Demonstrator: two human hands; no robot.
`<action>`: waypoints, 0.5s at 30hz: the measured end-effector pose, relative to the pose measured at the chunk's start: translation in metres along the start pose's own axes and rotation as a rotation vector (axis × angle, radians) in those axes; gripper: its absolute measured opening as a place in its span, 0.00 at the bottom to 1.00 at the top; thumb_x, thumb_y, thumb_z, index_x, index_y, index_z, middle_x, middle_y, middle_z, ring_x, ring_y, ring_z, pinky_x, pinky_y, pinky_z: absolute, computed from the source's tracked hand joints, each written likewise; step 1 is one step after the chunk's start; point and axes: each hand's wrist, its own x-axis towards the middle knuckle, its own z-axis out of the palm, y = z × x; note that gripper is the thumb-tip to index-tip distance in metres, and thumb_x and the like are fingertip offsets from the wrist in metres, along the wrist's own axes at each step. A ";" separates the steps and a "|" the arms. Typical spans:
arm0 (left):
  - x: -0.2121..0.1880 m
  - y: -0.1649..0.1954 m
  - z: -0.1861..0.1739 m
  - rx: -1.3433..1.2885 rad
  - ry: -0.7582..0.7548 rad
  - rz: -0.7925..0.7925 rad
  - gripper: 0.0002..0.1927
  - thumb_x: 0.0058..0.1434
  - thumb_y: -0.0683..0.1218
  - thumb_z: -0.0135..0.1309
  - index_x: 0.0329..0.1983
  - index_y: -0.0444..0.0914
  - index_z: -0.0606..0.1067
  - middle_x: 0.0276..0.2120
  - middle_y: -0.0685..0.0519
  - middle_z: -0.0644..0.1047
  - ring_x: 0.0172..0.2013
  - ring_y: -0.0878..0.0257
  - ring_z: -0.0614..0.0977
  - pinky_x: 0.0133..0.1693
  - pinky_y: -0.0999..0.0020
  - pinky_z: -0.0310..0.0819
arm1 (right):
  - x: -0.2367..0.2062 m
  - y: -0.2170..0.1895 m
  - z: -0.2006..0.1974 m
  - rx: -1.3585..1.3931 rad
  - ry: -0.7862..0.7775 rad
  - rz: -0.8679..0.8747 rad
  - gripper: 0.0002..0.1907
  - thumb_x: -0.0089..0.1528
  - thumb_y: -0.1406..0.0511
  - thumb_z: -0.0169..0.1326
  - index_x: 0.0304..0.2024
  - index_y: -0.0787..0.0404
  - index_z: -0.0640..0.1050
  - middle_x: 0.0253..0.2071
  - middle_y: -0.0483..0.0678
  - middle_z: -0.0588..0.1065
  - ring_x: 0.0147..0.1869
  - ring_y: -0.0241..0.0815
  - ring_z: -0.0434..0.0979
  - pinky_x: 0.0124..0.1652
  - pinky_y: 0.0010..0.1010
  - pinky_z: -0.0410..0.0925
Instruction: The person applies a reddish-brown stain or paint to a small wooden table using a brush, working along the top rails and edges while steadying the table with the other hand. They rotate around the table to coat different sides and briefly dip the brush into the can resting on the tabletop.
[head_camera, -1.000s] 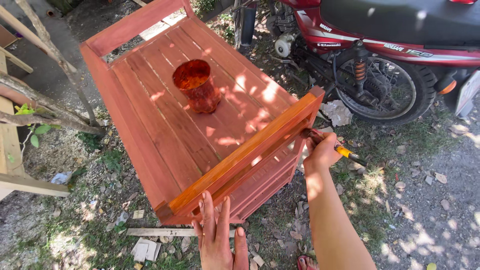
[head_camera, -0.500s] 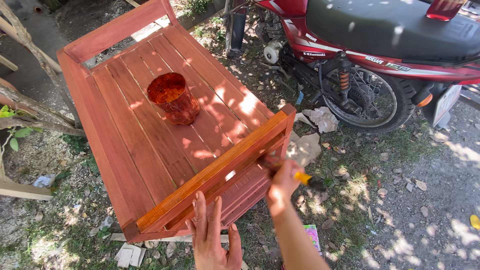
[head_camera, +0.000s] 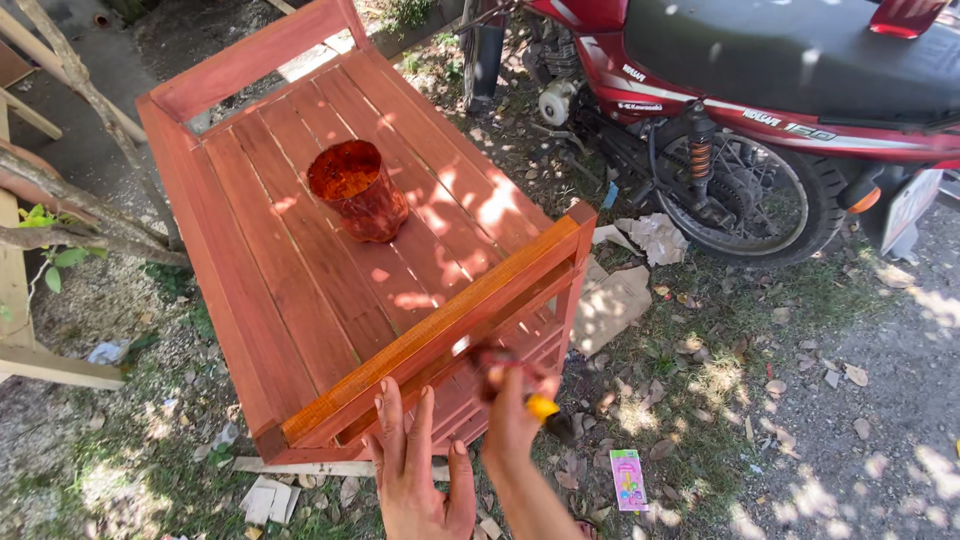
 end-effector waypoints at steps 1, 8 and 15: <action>0.003 0.003 0.002 -0.004 0.004 0.006 0.34 0.61 0.49 0.49 0.72 0.38 0.62 0.76 0.35 0.49 0.74 0.33 0.50 0.64 0.24 0.37 | -0.007 -0.001 0.000 -0.080 0.065 0.172 0.17 0.59 0.66 0.52 0.47 0.55 0.62 0.28 0.49 0.76 0.19 0.44 0.74 0.21 0.33 0.67; 0.006 0.001 0.009 0.091 -0.063 -0.044 0.34 0.60 0.48 0.49 0.72 0.38 0.62 0.76 0.36 0.47 0.73 0.32 0.46 0.62 0.22 0.35 | 0.076 -0.038 -0.005 -0.025 0.081 -0.041 0.09 0.66 0.65 0.52 0.36 0.67 0.75 0.28 0.54 0.77 0.18 0.36 0.64 0.17 0.26 0.57; 0.001 -0.004 0.019 0.138 -0.093 -0.045 0.33 0.60 0.50 0.49 0.70 0.38 0.62 0.75 0.36 0.46 0.73 0.33 0.44 0.62 0.22 0.33 | 0.132 -0.078 -0.003 0.164 0.301 -0.023 0.08 0.61 0.66 0.52 0.39 0.57 0.66 0.28 0.48 0.77 0.21 0.38 0.75 0.23 0.25 0.70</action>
